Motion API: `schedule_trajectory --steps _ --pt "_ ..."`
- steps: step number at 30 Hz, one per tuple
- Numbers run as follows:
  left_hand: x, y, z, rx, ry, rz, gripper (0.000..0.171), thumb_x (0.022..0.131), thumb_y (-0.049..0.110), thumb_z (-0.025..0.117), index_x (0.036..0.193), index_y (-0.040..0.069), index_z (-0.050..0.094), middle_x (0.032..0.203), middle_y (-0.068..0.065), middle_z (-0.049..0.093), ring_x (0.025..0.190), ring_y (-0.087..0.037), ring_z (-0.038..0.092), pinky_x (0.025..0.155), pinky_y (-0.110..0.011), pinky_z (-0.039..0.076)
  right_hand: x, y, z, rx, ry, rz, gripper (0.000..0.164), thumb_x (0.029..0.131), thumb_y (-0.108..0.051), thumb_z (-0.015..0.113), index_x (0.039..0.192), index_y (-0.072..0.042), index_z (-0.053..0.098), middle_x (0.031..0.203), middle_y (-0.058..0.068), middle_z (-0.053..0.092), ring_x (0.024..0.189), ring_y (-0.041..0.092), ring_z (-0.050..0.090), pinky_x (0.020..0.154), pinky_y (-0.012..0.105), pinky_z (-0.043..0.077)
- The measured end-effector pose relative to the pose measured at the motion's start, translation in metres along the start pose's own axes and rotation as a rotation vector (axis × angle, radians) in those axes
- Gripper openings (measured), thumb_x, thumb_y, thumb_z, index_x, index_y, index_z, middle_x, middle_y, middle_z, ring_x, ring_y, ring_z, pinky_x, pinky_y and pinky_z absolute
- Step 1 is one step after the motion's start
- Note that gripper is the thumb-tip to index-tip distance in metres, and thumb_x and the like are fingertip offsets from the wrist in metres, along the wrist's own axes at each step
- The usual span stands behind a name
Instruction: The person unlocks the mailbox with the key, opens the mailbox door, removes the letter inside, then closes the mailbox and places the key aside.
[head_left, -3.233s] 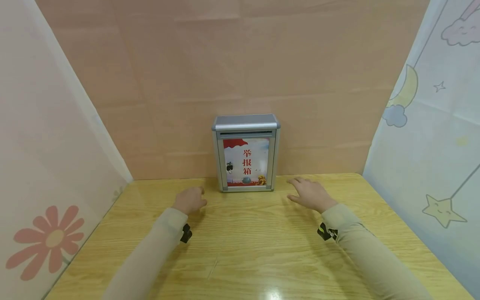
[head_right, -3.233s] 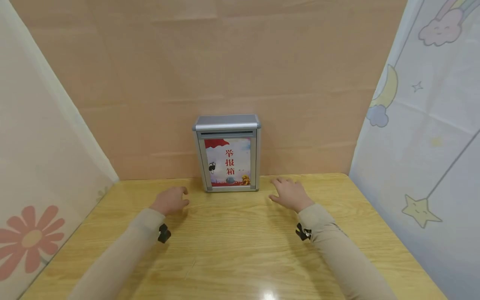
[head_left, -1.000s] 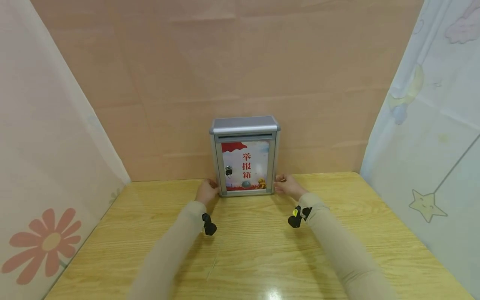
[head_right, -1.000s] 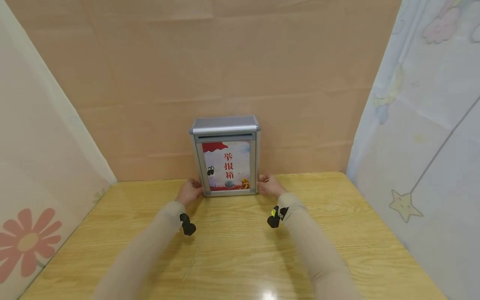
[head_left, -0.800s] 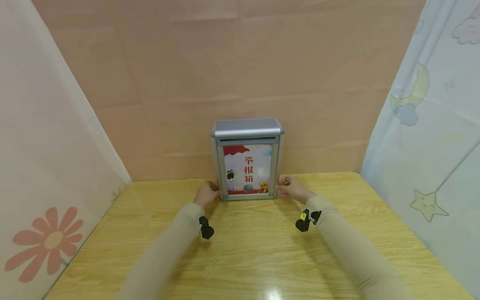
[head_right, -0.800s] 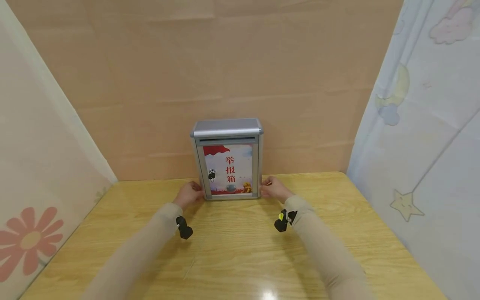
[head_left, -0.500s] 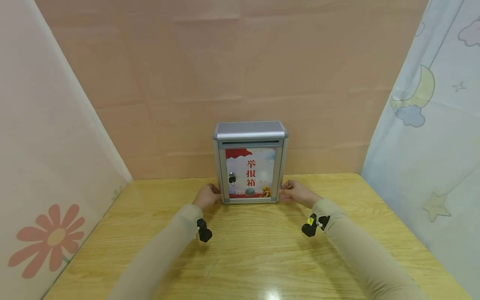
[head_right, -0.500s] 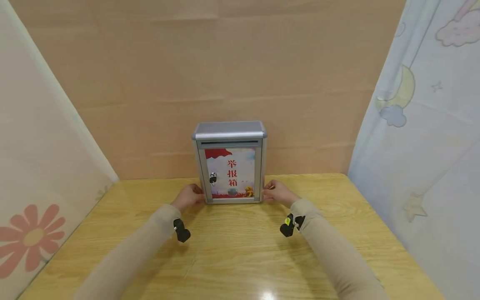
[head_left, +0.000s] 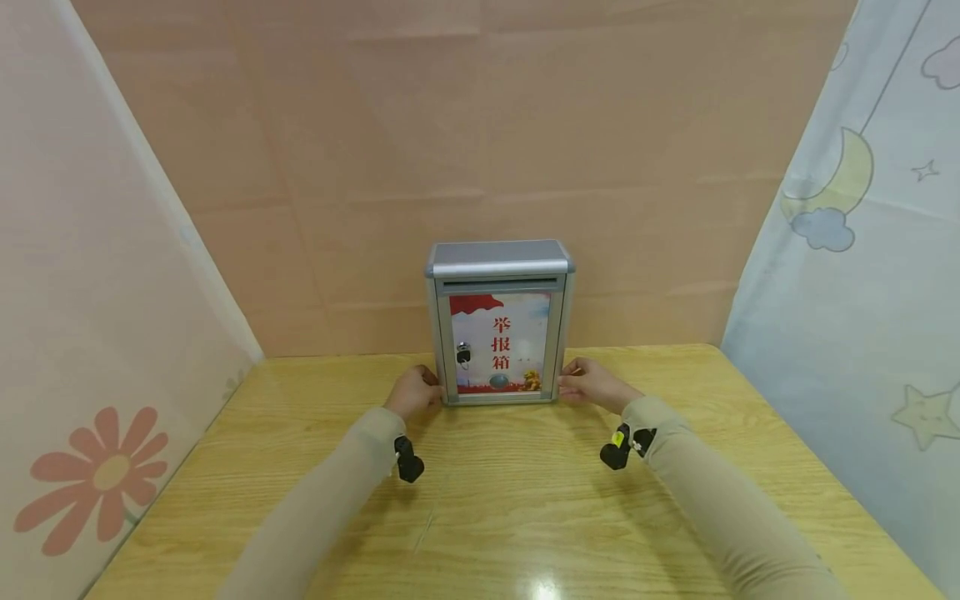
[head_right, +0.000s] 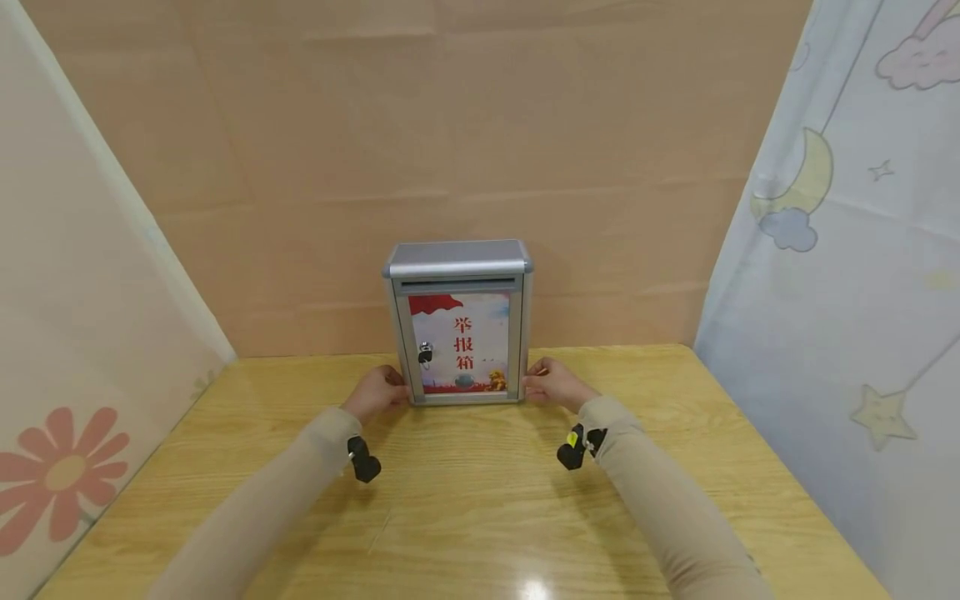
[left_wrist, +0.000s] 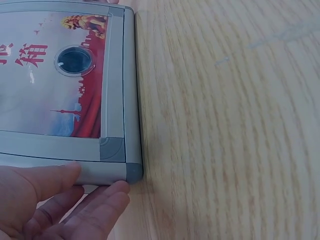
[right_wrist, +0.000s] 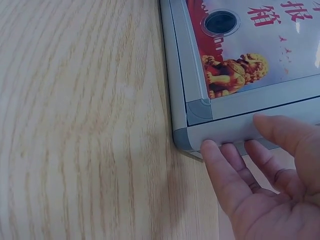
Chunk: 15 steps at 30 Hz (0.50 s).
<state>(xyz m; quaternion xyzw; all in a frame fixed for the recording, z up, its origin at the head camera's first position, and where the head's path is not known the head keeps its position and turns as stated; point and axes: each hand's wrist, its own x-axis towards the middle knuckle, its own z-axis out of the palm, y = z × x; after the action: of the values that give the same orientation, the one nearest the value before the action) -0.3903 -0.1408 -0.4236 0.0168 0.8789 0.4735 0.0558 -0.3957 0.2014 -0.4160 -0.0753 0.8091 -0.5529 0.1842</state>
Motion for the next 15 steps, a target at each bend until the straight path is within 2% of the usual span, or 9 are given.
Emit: schedule_trajectory --steps 4,7,11,15 --pt "0.000 0.000 0.001 0.016 0.016 0.007 0.019 0.089 0.007 0.066 0.100 -0.006 0.058 0.084 -0.013 0.061 0.064 -0.016 0.053 0.055 -0.025 0.045 0.001 0.002 -0.001 0.010 0.006 -0.005 0.034 0.101 -0.012 0.050 0.124 0.011 0.038 0.120 0.023 0.047 0.110 0.039 0.058 0.096 0.044 0.050" --pt "-0.001 0.001 0.001 0.035 0.023 0.006 0.020 0.089 0.009 0.068 0.100 -0.005 0.059 0.086 -0.013 0.062 0.067 -0.016 0.055 0.057 -0.025 0.047 -0.003 0.000 0.000 -0.067 0.017 -0.009 0.036 0.101 -0.014 0.050 0.124 0.011 0.039 0.121 0.027 0.048 0.108 0.040 0.058 0.094 0.045 0.051" --pt "-0.002 0.000 0.002 0.044 0.022 -0.001 0.021 0.088 0.011 0.069 0.101 -0.004 0.060 0.088 -0.013 0.064 0.070 -0.016 0.058 0.060 -0.025 0.049 -0.017 -0.014 0.004 -0.333 0.028 0.006 0.033 0.100 -0.019 0.053 0.117 0.009 0.048 0.114 0.025 0.055 0.100 0.040 0.061 0.084 0.045 0.054" --pt "-0.004 0.002 0.001 0.054 0.026 0.004 0.021 0.088 0.011 0.068 0.101 -0.003 0.060 0.086 -0.012 0.064 0.070 -0.017 0.058 0.060 -0.026 0.048 -0.034 -0.043 0.015 -0.610 -0.001 0.000 0.027 0.098 -0.023 0.055 0.103 0.003 0.059 0.092 0.013 0.061 0.080 0.025 0.061 0.067 0.035 0.052"
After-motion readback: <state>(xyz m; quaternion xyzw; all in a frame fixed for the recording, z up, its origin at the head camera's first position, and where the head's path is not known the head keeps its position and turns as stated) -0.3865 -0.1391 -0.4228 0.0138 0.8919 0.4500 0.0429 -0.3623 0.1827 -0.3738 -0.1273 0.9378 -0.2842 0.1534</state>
